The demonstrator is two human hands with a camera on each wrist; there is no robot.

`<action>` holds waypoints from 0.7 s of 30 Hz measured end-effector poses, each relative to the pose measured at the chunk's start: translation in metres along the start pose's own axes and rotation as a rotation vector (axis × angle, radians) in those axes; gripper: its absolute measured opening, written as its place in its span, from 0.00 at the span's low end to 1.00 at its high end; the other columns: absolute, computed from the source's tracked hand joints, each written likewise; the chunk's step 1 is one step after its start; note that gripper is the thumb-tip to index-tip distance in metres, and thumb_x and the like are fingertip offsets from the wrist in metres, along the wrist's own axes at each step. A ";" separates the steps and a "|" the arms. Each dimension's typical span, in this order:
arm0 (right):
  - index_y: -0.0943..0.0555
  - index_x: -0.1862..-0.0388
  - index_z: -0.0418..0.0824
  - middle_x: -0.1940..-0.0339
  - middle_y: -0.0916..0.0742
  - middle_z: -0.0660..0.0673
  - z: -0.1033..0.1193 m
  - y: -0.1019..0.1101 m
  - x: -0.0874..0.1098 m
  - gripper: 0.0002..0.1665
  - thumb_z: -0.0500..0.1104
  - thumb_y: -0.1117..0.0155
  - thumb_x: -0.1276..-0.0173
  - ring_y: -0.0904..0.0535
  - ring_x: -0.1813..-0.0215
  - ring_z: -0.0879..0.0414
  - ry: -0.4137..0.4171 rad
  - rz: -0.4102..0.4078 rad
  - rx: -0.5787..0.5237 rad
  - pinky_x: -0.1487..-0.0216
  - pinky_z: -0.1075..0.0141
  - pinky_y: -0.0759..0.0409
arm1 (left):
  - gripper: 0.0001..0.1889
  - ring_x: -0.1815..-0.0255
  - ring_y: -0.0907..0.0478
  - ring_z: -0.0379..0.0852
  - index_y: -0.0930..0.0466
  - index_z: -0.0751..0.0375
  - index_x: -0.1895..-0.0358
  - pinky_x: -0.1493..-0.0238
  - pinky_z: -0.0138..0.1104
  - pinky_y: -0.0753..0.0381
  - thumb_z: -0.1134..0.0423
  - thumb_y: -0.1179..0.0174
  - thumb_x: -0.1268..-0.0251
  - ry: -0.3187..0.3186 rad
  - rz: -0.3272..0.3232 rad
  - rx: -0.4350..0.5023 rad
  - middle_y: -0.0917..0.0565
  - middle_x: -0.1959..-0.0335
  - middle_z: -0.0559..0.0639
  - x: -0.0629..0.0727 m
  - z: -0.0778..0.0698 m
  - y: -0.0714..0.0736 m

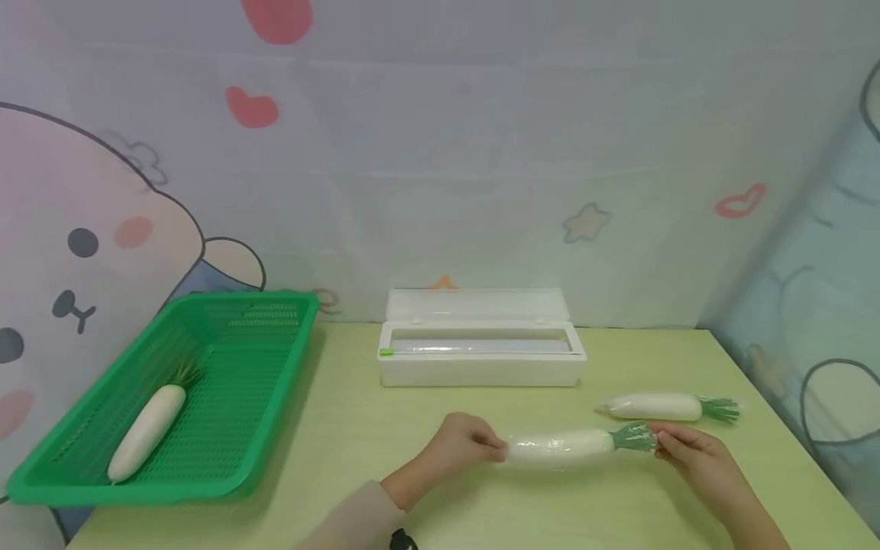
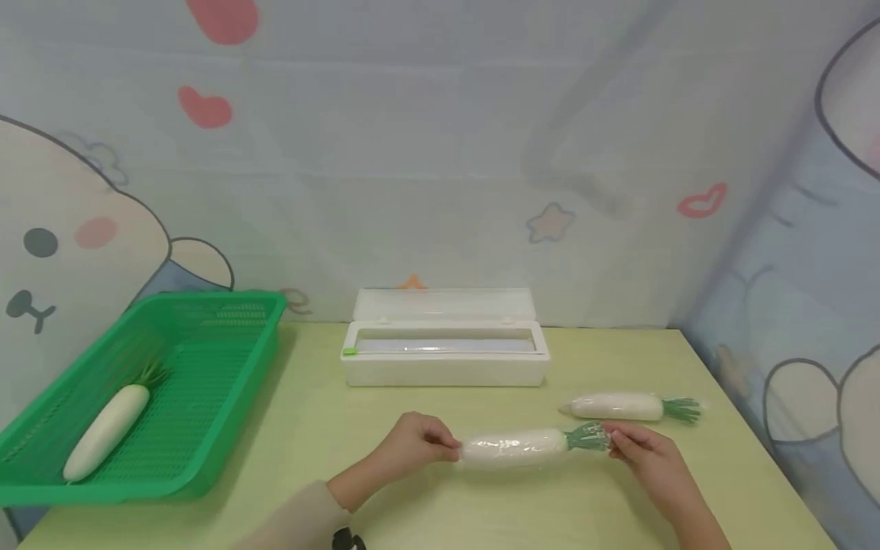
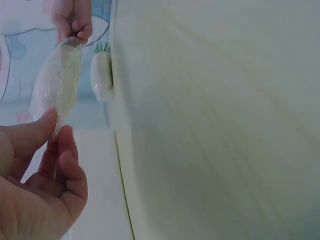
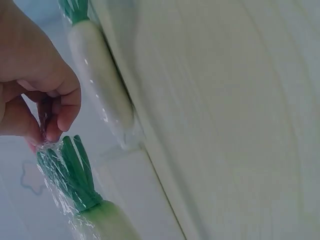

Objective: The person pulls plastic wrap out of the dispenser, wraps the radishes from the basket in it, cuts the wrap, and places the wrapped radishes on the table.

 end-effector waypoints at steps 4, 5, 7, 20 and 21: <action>0.14 0.53 0.47 0.54 0.15 0.58 0.001 0.029 0.009 0.20 0.31 0.52 0.25 0.19 0.56 0.65 0.015 -0.006 -0.187 0.54 0.74 0.21 | 0.03 0.76 0.22 0.34 0.12 0.63 0.69 0.74 0.26 0.25 0.68 0.30 0.47 0.012 0.001 -0.010 0.13 0.72 0.50 -0.023 -0.010 -0.028; 0.14 0.53 0.47 0.54 0.15 0.58 0.001 0.037 0.011 0.21 0.30 0.52 0.25 0.19 0.56 0.65 0.024 -0.018 -0.211 0.54 0.74 0.21 | 0.03 0.76 0.22 0.33 0.12 0.64 0.68 0.73 0.26 0.25 0.68 0.30 0.47 0.004 0.004 -0.009 0.13 0.72 0.50 -0.028 -0.013 -0.035; 0.13 0.54 0.47 0.56 0.14 0.58 -0.002 0.055 0.016 0.21 0.29 0.52 0.26 0.19 0.58 0.65 0.017 -0.069 -0.223 0.55 0.74 0.21 | 0.03 0.76 0.23 0.31 0.12 0.64 0.68 0.72 0.24 0.24 0.69 0.31 0.46 -0.014 0.014 -0.016 0.13 0.72 0.50 -0.039 -0.020 -0.049; 0.17 0.75 0.63 0.70 0.17 0.65 -0.036 0.154 0.041 0.10 0.52 0.37 0.33 0.20 0.65 0.70 -0.375 -0.419 0.011 0.58 0.76 0.21 | 0.08 0.68 0.21 0.32 0.12 0.65 0.60 0.68 0.21 0.25 0.74 0.38 0.40 -0.078 0.017 -0.110 0.13 0.65 0.50 -0.078 -0.052 -0.118; 0.17 0.76 0.63 0.70 0.17 0.65 -0.037 0.158 0.042 0.12 0.52 0.38 0.32 0.21 0.65 0.70 -0.379 -0.428 0.005 0.58 0.76 0.21 | 0.09 0.68 0.22 0.31 0.12 0.65 0.59 0.68 0.21 0.26 0.74 0.38 0.40 -0.080 0.017 -0.112 0.13 0.64 0.49 -0.079 -0.054 -0.122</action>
Point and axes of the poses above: each hand's wrist, its own x-axis away from the middle knuckle, its own y-axis out of the back of the hand, z = x × y, the point moved 10 cm from there along -x, towards the middle knuckle
